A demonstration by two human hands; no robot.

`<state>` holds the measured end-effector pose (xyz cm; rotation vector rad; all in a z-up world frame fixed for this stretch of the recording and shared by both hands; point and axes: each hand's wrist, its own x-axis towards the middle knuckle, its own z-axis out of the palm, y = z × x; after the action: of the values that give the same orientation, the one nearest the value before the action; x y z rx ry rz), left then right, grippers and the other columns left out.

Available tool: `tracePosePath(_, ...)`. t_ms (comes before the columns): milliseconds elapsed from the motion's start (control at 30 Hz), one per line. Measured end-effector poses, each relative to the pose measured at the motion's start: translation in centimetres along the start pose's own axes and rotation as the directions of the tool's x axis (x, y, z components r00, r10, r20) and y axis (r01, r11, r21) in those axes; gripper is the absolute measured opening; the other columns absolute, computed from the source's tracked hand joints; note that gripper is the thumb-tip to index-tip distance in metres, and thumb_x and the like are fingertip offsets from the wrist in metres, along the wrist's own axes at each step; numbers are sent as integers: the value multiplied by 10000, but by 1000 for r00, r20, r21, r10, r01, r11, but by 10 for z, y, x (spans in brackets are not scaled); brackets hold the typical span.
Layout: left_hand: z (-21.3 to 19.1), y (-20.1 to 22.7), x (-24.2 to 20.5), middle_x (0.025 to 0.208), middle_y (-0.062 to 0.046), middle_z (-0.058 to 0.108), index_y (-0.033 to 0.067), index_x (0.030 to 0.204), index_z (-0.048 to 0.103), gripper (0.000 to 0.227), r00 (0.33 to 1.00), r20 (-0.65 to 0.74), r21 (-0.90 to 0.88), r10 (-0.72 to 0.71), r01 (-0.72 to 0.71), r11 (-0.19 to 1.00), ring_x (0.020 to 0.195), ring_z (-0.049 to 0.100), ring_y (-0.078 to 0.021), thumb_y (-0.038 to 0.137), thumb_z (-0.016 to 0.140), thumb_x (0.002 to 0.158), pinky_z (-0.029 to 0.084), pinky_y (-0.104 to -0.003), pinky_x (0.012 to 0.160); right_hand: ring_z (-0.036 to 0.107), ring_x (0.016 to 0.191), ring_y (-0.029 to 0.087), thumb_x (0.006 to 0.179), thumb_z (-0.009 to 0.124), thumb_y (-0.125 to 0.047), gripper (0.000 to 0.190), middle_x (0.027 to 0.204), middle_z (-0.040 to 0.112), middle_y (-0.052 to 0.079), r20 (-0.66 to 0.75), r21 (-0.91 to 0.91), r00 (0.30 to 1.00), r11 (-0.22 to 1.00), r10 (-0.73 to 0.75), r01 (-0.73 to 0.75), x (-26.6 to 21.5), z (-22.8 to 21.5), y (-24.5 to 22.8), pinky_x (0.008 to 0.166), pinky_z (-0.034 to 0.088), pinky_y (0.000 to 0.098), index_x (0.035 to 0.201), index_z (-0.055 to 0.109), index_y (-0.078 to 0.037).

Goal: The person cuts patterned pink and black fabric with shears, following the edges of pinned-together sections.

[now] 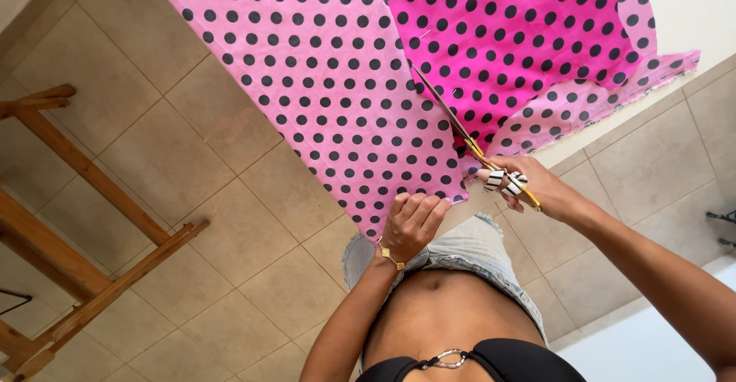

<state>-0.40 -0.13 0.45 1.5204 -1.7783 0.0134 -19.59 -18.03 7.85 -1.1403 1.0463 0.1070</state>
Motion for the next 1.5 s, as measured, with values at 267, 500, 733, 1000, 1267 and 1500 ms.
tracePosePath(267, 1, 0, -3, 944, -54, 669, 115, 1056, 762, 119, 1000, 10, 5, -5, 5, 1000, 844, 664, -204, 97, 652, 1095, 509, -345, 810, 501, 332, 211, 944, 773, -354, 385, 433, 479, 126, -36, -21, 997, 997, 70, -71, -4, -5, -6, 349, 453, 311, 771, 684, -22)
tracePosePath(500, 1, 1, -2, 957, -59, 664, 110, 1063, 756, 129, 1000, 1, 15, -2, 2, 1000, 853, 660, -211, 87, 636, 1103, 511, -347, 815, 547, 332, 217, 924, 754, -379, 403, 416, 524, 126, 50, -87, 999, 996, 22, -17, 13, -21, -7, 343, 462, 313, 744, 666, -29)
tracePosePath(733, 2, 1, -4, 962, -71, 664, 98, 1068, 757, 153, 1000, 2, 0, -1, 0, 1000, 860, 663, -221, 74, 613, 1113, 518, -357, 825, 578, 414, 219, 881, 758, -322, 315, 604, 542, 128, 90, -95, 996, 995, 13, -4, 28, -46, 16, 340, 497, 318, 834, 679, -21)
tracePosePath(1000, 5, 1, -7, 969, -73, 656, 96, 1067, 754, 157, 1000, 5, -2, 8, -8, 1000, 862, 654, -228, 72, 609, 1119, 513, -360, 835, 571, 384, 251, 819, 728, -225, 231, 597, 546, 154, 103, -237, 992, 971, 66, -40, 32, -50, -2, 353, 482, 330, 822, 694, 3)
tracePosePath(1267, 4, 2, -6, 965, -72, 652, 86, 1053, 735, 145, 1000, 8, 9, 15, -15, 1000, 864, 652, -224, 66, 607, 1118, 507, -358, 832, 653, 386, 263, 786, 720, -296, 233, 568, 634, 150, 140, -382, 987, 924, 82, -22, 37, -52, -45, 432, 511, 358, 837, 719, -69)
tracePosePath(1500, -10, -3, 4, 1051, -57, 712, 78, 1117, 750, 102, 991, 120, -21, 51, -49, 999, 905, 663, -208, -3, 702, 1077, 475, -361, 836, 351, 608, 130, 933, 698, -229, 155, 789, 573, 54, 88, -464, 954, 859, 287, -216, 39, -57, -53, 522, 273, 283, 959, 748, -85)
